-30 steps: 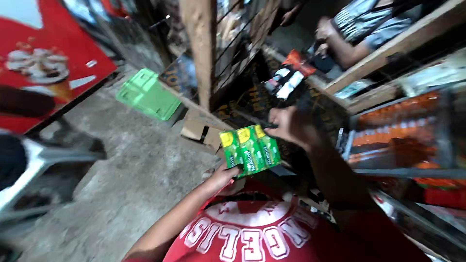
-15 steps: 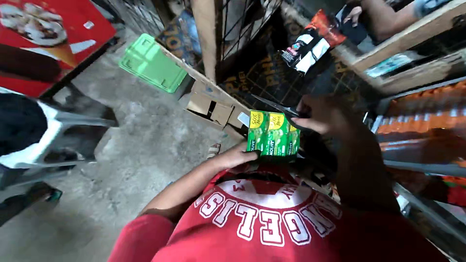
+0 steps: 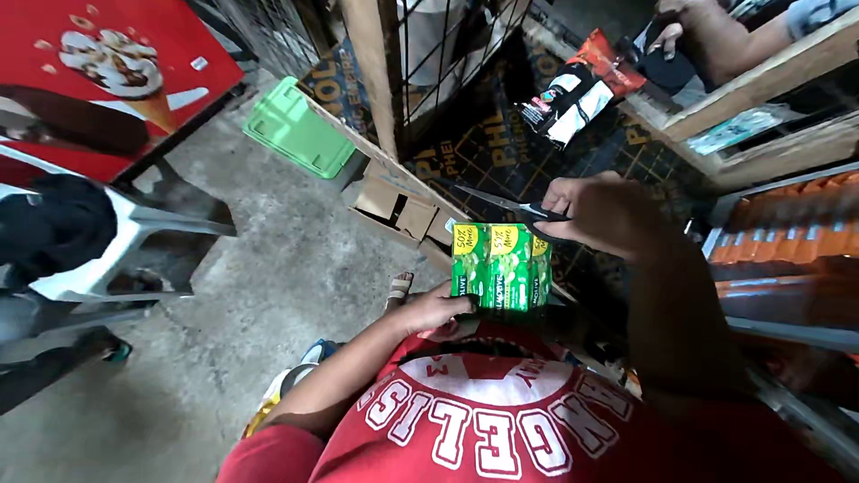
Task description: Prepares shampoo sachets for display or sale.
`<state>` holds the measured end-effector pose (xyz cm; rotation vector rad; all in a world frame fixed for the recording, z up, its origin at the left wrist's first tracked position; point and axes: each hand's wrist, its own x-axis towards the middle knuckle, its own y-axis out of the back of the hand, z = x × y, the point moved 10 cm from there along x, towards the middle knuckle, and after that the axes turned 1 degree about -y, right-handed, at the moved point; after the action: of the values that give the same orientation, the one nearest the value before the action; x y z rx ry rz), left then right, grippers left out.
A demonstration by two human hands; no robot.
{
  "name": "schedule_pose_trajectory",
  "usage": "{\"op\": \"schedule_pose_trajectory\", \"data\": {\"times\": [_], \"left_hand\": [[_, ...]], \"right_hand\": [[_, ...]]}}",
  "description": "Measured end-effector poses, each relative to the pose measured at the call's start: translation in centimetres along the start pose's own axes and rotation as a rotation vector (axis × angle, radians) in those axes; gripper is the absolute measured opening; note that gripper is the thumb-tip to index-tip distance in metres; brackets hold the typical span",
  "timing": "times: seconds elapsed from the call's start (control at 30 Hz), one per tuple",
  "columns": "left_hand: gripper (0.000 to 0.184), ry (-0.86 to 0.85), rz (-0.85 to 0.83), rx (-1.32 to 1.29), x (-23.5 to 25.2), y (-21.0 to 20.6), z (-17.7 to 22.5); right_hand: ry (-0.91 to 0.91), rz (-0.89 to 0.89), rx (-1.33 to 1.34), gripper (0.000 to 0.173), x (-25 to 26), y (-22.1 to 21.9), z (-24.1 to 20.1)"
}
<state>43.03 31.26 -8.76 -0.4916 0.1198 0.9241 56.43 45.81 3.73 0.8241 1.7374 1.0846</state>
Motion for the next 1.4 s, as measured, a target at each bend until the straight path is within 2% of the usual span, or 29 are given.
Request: {"op": "schedule_pose_trajectory", "data": {"times": [0.1,0.23,0.33,0.53,0.6,0.73,0.83,0.9,0.97,1.07,1.2,1.27,1.4], "left_hand": [[0.020,0.003,0.061,-0.067,-0.1,-0.1,-0.4],[0.020,-0.029,0.119,-0.129,-0.5,-0.1,-0.6],[0.019,-0.012,0.156,-0.151,-0.7,0.1,-0.6],[0.016,0.048,0.244,-0.189,-1.0,-0.1,-0.4],[0.017,0.045,0.240,-0.200,-0.7,-0.3,-0.3],[0.018,0.015,0.220,-0.210,-0.2,-0.6,-0.1],[0.017,0.015,0.218,-0.200,0.4,-0.9,0.1],[0.017,0.022,0.219,-0.182,0.6,-1.0,0.0],[0.017,0.058,0.265,-0.146,0.0,-0.7,-0.3],[0.018,0.078,0.340,-0.145,-0.1,-0.4,-0.6],[0.023,0.058,0.426,-0.172,-0.1,0.8,-0.7],[0.021,0.036,0.444,-0.195,0.2,1.2,-1.1],[0.019,0.066,0.423,-0.180,1.4,1.0,0.0]], "right_hand": [[0.013,0.045,0.015,0.034,1.0,0.8,-1.1],[-0.045,-0.089,-0.061,0.036,2.3,0.5,-1.3],[-0.021,-0.033,-0.083,0.034,1.9,1.2,-0.5],[-0.064,-0.049,-0.089,0.034,1.4,1.5,0.4],[-0.084,-0.057,-0.064,0.033,1.4,1.3,1.4],[-0.175,0.042,-0.035,0.034,0.3,3.1,5.0],[-0.095,-0.002,0.003,0.033,-1.1,2.9,1.0],[0.027,-0.067,-0.032,0.033,-1.0,0.9,-2.4],[0.074,-0.119,-0.073,0.033,-0.4,-0.9,-3.7],[0.002,-0.068,-0.009,0.033,-0.4,-0.2,-0.3],[-0.114,0.160,0.140,0.032,-3.1,2.8,5.9],[-0.225,0.224,0.153,0.031,-4.2,3.7,6.4],[-0.172,0.057,0.069,0.033,-3.0,2.4,4.3]]}}
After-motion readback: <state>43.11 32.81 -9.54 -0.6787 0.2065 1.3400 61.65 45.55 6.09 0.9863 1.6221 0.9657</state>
